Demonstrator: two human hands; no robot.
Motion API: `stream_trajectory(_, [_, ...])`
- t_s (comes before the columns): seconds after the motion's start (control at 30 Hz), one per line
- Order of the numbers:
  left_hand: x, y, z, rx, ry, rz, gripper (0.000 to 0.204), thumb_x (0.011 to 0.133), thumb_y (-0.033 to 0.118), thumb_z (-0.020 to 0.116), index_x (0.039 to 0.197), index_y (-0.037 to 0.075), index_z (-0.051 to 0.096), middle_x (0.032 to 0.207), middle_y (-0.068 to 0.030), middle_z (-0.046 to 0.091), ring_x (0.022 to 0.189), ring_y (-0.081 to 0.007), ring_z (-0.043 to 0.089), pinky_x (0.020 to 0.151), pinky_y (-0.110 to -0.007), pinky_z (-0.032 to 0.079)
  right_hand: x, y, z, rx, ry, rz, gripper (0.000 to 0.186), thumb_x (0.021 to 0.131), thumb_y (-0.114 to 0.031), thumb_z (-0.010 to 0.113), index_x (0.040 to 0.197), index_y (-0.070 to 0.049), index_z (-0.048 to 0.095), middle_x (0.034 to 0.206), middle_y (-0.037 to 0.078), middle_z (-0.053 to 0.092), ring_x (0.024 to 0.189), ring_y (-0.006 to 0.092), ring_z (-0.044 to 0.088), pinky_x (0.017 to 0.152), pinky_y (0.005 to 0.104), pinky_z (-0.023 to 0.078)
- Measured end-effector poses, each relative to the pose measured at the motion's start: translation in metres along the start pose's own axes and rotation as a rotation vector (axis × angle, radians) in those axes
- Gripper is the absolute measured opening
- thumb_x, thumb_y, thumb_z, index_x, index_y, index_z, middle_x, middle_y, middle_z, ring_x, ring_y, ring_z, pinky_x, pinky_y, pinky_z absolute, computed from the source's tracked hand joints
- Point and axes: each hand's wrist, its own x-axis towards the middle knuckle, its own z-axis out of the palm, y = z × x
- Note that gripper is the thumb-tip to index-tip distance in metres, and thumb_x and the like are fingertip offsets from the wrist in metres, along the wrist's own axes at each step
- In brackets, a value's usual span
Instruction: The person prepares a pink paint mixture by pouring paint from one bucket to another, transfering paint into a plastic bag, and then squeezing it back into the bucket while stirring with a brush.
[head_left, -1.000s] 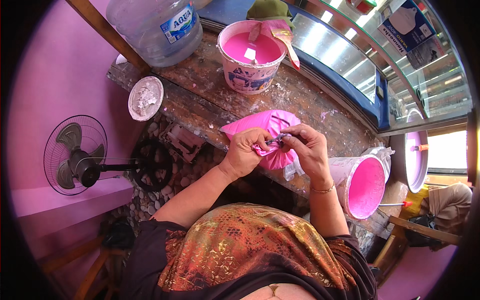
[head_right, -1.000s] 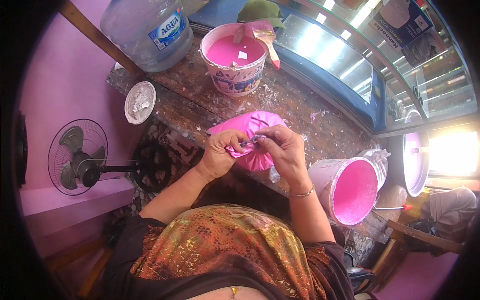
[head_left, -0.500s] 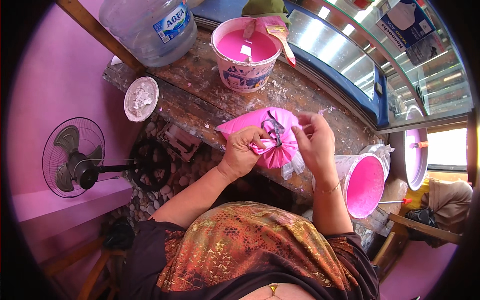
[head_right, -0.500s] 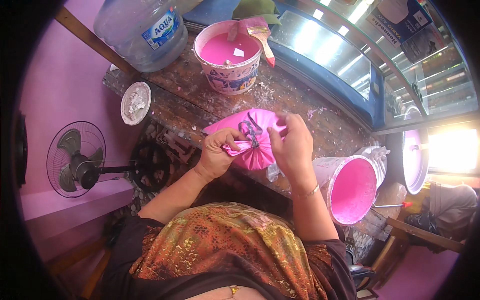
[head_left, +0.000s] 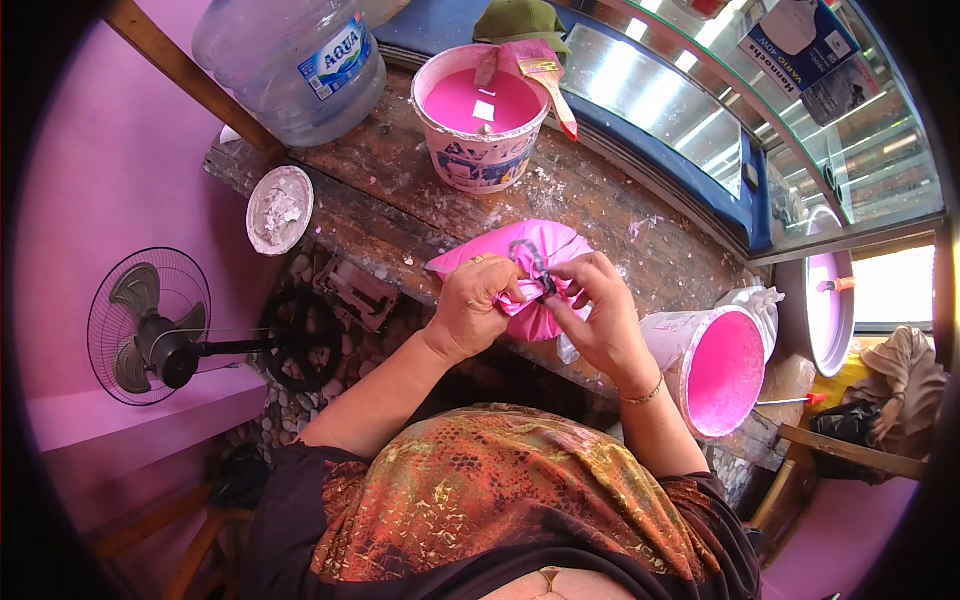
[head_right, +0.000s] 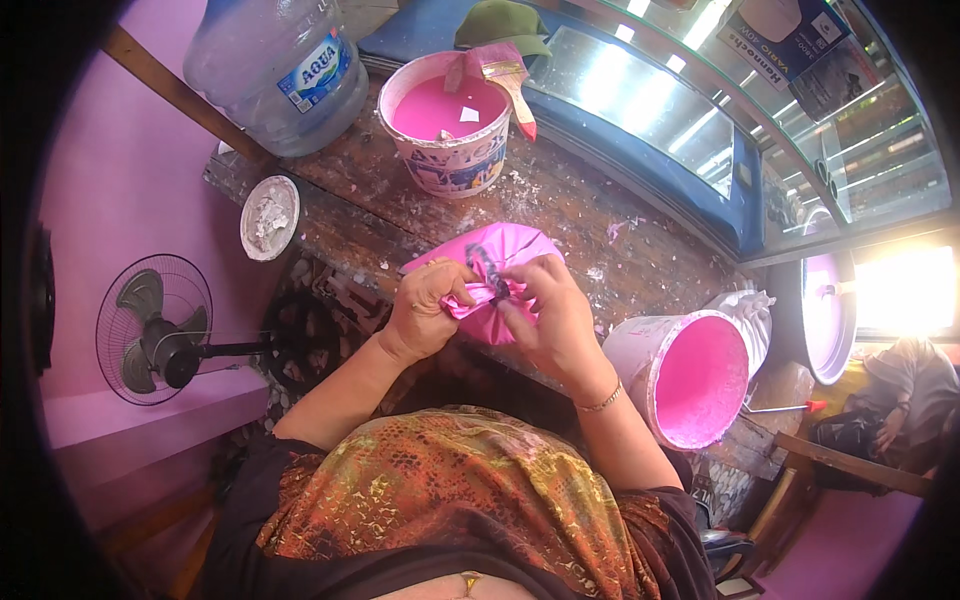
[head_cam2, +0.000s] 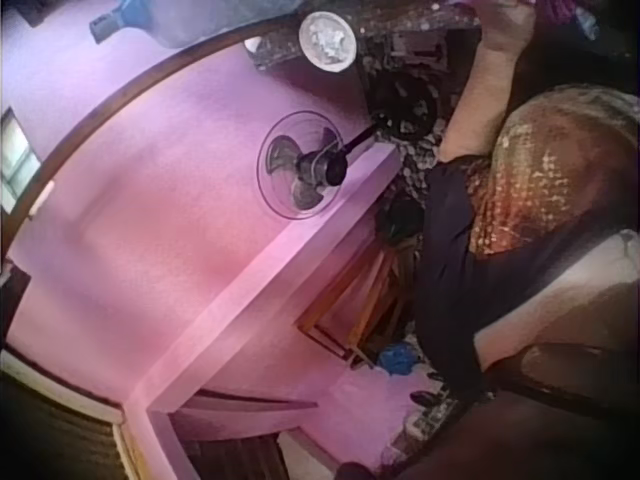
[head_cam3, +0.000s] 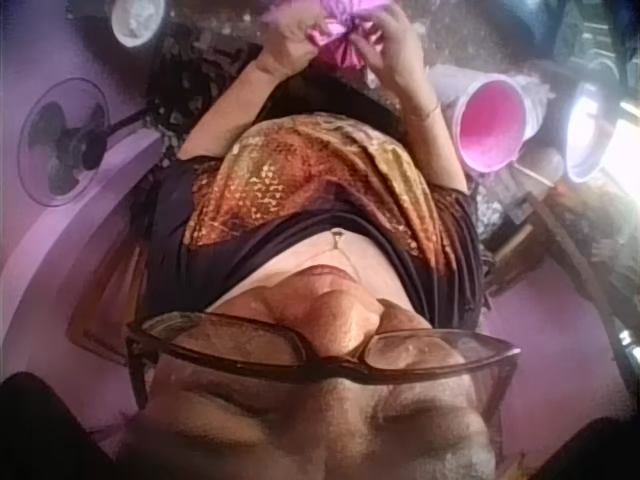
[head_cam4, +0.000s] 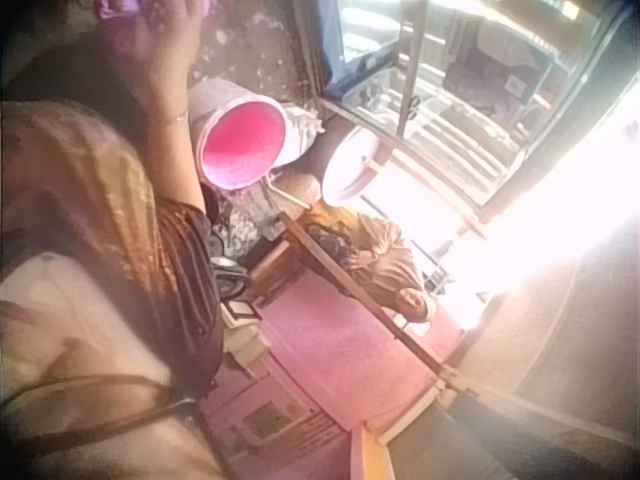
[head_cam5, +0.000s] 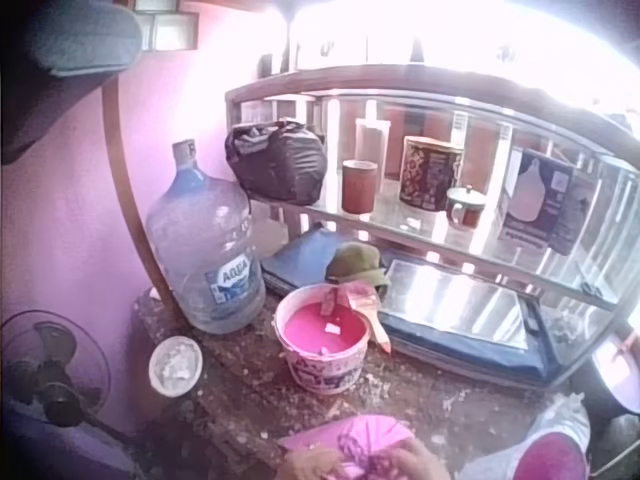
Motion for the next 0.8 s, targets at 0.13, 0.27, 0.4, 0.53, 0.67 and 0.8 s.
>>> stream_trajectory(0.13, [-0.001, 0.011, 0.007, -0.130, 0.024, -0.171, 0.017, 0.069, -0.004, 0.069, 0.072, 0.005, 0.055, 0.074, -0.0087, 0.060, 0.067, -0.0259, 0.058, 0.064, -0.035, 0.045, -0.006, 0.004, 0.013, -0.016, 0.089, 0.056, 0.023, 0.071, -0.001, 0.068, 0.094, -0.003, 0.064, 0.086, 0.010, 0.057, 0.074, 0.0225, 0.060, 0.068, 0.0322, 0.049])
stream_trajectory(0.27, [0.004, 0.007, 0.006, -0.072, 0.074, -0.027, 0.019, 0.069, -0.004, 0.070, 0.071, 0.005, 0.053, 0.074, -0.0090, 0.060, 0.069, -0.0236, 0.059, 0.063, -0.032, 0.046, -0.001, 0.015, 0.009, 0.249, 0.130, 0.065, 0.011, 0.073, 0.007, 0.062, 0.082, 0.001, 0.064, 0.076, 0.004, 0.060, 0.067, 0.0100, 0.059, 0.060, 0.0246, 0.048])
stream_trajectory(0.4, [0.008, 0.008, 0.002, -0.060, 0.099, -0.043, 0.020, 0.068, -0.007, 0.069, 0.071, 0.005, 0.052, 0.077, -0.0092, 0.061, 0.070, -0.0238, 0.059, 0.064, -0.031, 0.046, 0.002, 0.016, -0.006, 0.630, 0.191, 0.290, 0.012, 0.080, 0.010, 0.056, 0.084, 0.002, 0.063, 0.077, 0.003, 0.065, 0.066, 0.0064, 0.060, 0.058, 0.0207, 0.049])
stream_trajectory(0.53, [0.015, 0.016, 0.001, -0.066, 0.052, -0.031, 0.018, 0.066, -0.007, 0.065, 0.071, 0.005, 0.053, 0.082, -0.0095, 0.061, 0.076, -0.0264, 0.059, 0.070, -0.034, 0.046, 0.006, 0.019, 0.000, 0.517, 0.464, 0.253, 0.012, 0.080, 0.007, 0.056, 0.086, 0.002, 0.064, 0.077, 0.006, 0.066, 0.066, 0.0136, 0.063, 0.063, 0.0255, 0.051])
stream_trajectory(0.67, [0.017, 0.024, 0.004, 0.154, -0.093, 0.183, 0.014, 0.064, -0.001, 0.065, 0.069, 0.007, 0.054, 0.090, -0.0101, 0.061, 0.087, -0.0294, 0.057, 0.076, -0.038, 0.045, 0.041, -0.001, 0.004, 0.059, 0.306, 0.053, 0.011, 0.077, 0.003, 0.057, 0.085, 0.001, 0.065, 0.077, 0.015, 0.067, 0.069, 0.0257, 0.066, 0.067, 0.0320, 0.051])
stream_trajectory(0.8, [0.015, 0.024, 0.004, 0.335, 0.022, 0.245, 0.012, 0.064, 0.004, 0.066, 0.069, 0.010, 0.057, 0.094, -0.0109, 0.061, 0.096, -0.0320, 0.056, 0.085, -0.042, 0.041, 0.063, -0.029, -0.004, 0.040, -0.063, -0.036, 0.015, 0.074, 0.004, 0.056, 0.087, 0.002, 0.065, 0.079, 0.017, 0.066, 0.071, 0.0266, 0.065, 0.069, 0.0335, 0.051])
